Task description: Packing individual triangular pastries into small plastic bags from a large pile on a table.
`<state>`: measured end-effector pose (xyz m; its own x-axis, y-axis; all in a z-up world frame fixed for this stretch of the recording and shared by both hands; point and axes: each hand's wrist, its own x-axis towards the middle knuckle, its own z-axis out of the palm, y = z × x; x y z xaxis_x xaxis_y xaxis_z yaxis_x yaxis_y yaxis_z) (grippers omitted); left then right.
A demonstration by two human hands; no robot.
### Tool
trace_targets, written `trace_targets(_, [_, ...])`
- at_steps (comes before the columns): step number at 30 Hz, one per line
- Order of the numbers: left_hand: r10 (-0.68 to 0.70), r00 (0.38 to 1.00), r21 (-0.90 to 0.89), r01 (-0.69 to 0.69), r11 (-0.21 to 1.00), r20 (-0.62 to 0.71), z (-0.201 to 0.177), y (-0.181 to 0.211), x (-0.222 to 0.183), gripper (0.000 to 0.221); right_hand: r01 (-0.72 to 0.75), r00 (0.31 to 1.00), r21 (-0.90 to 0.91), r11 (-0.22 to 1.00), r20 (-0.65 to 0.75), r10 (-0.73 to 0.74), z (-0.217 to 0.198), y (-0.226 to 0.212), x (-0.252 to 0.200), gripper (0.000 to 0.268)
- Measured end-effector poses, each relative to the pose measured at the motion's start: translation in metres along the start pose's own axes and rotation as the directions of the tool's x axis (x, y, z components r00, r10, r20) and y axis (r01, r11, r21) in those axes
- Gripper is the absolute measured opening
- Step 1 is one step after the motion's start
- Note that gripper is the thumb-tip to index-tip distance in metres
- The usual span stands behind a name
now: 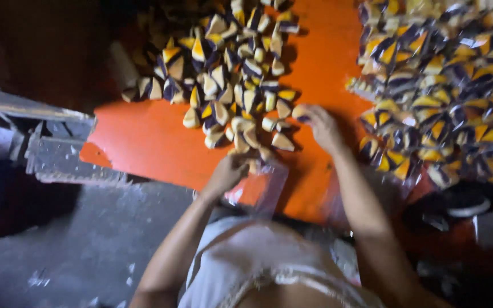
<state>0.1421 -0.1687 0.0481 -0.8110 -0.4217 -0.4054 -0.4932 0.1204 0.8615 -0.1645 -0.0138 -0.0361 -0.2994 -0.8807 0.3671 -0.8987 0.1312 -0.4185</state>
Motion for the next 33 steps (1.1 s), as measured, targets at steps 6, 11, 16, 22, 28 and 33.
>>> trace_targets(6, [0.164, 0.943, 0.05, -0.186, 0.981, 0.288, -0.048, 0.02, 0.014, 0.051, -0.173, 0.966, 0.497, 0.85, -0.085, 0.246, 0.008, -0.152, -0.007, 0.051])
trace_targets(11, [0.491, 0.727, -0.025, -0.548, 0.836, 0.479, -0.083, 0.084, -0.026, 0.039, 0.162, 0.976, -0.373, 0.914, 0.199, -0.091, 0.045, -0.241, -0.01, 0.016])
trace_targets(16, [0.662, 0.549, 0.485, -0.819, 0.305, 0.511, -0.052, 0.052, -0.048, 0.014, 0.078, 0.993, -0.512, 0.855, 0.113, -0.023, 0.197, -0.146, -0.073, 0.007])
trace_targets(22, [0.401, 0.854, -0.576, -0.154, 0.803, 0.332, -0.124, -0.007, -0.017, 0.05, -0.616, 0.783, 0.34, 0.71, 0.172, 0.597, 0.072, -0.309, -0.006, 0.056])
trace_targets(28, [-0.005, 0.853, -0.573, 0.355, 0.739, 0.522, -0.147, -0.009, -0.052, 0.041, -0.259, 0.965, 0.442, 0.859, 0.084, 0.248, 0.007, -0.366, 0.012, 0.04])
trace_targets(33, [-0.075, 0.837, -0.466, 0.374, 0.802, 0.542, -0.114, -0.037, -0.049, 0.053, -0.262, 0.963, 0.449, 0.854, 0.063, 0.263, 0.004, -0.353, 0.027, 0.037])
